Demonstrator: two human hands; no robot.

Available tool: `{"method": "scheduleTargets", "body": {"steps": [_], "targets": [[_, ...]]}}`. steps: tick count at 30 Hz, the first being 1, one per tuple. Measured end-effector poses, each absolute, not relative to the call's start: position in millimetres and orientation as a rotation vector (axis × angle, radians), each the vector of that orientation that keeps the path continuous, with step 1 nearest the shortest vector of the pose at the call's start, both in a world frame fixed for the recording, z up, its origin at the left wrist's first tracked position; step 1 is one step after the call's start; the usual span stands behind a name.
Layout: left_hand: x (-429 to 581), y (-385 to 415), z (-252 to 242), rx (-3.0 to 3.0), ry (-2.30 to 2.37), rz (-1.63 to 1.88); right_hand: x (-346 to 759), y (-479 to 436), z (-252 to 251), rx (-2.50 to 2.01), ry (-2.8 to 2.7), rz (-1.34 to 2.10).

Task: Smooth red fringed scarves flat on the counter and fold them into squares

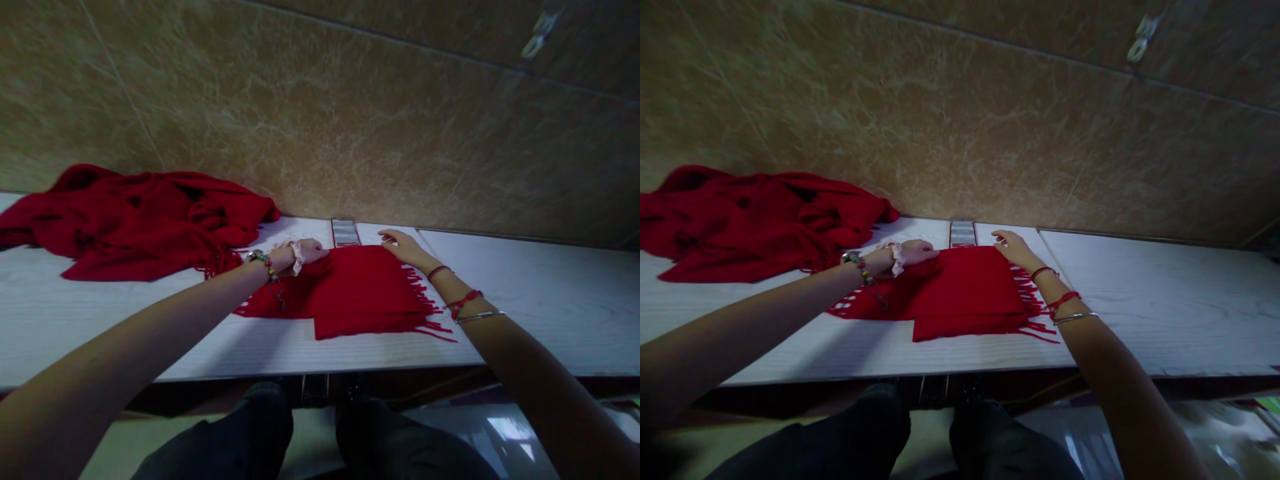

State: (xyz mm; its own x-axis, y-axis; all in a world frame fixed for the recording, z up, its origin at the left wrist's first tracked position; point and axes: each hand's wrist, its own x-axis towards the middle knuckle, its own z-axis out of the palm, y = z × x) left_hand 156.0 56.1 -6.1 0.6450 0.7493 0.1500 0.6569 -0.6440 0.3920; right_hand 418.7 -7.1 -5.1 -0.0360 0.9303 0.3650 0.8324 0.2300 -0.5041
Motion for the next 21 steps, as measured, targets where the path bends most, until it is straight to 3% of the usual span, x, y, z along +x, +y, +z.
{"method": "scheduleTargets", "body": {"steps": [5,11,21], "targets": [[143.3,33.0,0.0,2.716,1.255,0.490,392.2,-64.7,8.9,-1.423,-2.059,-0.107],[97.9,-17.3,-14.6,3.094,0.550,0.331,367.2,-128.5,21.1,-1.331,-2.628,0.046],[110.2,-33.6,-24.9,3.294,0.809,0.110,360.2,-127.1,-1.5,-1.399,-2.612,-0.201]]}}
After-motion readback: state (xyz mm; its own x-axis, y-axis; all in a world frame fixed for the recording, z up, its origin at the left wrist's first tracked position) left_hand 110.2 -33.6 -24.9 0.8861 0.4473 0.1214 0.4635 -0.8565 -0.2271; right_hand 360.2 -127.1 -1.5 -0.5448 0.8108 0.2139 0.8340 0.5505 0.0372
